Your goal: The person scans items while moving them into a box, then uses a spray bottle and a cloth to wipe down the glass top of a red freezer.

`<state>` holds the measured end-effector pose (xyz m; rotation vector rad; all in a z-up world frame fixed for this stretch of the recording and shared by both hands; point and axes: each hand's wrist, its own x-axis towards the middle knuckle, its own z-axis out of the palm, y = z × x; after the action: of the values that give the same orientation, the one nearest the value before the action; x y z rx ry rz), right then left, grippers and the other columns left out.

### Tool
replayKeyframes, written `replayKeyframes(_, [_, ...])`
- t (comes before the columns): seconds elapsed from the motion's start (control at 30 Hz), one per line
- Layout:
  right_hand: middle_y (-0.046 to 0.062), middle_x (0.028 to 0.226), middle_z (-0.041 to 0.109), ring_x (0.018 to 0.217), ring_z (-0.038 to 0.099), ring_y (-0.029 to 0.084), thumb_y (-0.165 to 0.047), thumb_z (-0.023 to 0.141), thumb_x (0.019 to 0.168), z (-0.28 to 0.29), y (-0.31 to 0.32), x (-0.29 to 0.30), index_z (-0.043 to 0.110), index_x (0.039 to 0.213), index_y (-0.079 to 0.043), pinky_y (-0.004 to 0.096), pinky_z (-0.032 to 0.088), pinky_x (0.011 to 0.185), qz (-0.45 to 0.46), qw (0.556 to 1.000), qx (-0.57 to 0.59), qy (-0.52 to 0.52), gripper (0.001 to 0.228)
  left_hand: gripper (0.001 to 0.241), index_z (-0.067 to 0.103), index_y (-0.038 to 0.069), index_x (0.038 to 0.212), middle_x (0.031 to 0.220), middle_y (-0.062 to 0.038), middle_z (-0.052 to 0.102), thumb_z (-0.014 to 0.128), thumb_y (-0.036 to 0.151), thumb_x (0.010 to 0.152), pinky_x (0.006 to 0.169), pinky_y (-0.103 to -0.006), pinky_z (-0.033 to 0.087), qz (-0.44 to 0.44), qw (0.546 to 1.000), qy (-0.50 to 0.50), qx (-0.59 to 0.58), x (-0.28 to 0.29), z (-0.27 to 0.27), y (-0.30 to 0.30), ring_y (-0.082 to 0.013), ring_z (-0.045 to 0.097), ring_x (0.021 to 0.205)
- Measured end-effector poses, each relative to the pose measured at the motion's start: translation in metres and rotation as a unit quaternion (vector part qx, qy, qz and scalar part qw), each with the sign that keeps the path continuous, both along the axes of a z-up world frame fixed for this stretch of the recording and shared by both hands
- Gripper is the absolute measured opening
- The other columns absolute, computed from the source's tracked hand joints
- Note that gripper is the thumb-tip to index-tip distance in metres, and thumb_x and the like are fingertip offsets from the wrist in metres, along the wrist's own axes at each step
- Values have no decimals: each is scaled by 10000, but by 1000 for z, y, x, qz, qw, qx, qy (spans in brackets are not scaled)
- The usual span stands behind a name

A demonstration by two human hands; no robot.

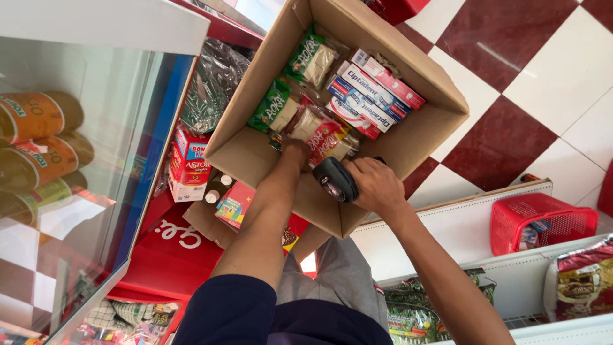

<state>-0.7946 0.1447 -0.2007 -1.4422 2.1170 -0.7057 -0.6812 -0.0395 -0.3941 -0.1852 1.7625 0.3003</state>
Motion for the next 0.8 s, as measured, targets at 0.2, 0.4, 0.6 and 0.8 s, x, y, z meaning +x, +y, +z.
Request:
replayKeyframes(0.2, [127,878,637,839,653,320,-181,812,720,2,2,-1,674,1121,-9,426,541,779,-39,999,-24,-9,458,742,725,171,1271,1316,-56,705,928,529,654,1011,-456,530,-27,996,-4,80,2,-11,-1,-273,672,1206])
replayKeyframes(0.4, [116,894,642,852,655,320,-179,820,711,6,1,1,677,1105,-38,431,544,763,-61,998,-36,-1,442,775,750,90,1219,1274,-110,740,979,486,593,940,-413,580,11,996,27,87,11,9,-5,-289,712,1137])
replayKeyframes(0.6, [117,883,636,867,656,325,-199,841,707,8,1,1,644,984,-58,438,546,762,-59,998,-22,0,368,725,762,100,1205,1252,-100,735,947,485,618,945,-399,572,104,990,-69,72,4,61,-20,-290,710,1102])
replayKeyframes(0.8, [126,898,645,878,661,344,-181,844,688,11,2,1,648,989,-61,448,551,776,-62,998,-28,-7,379,598,774,34,1165,1180,-152,760,883,418,718,911,-399,573,168,981,51,87,7,103,-29,-301,728,1053])
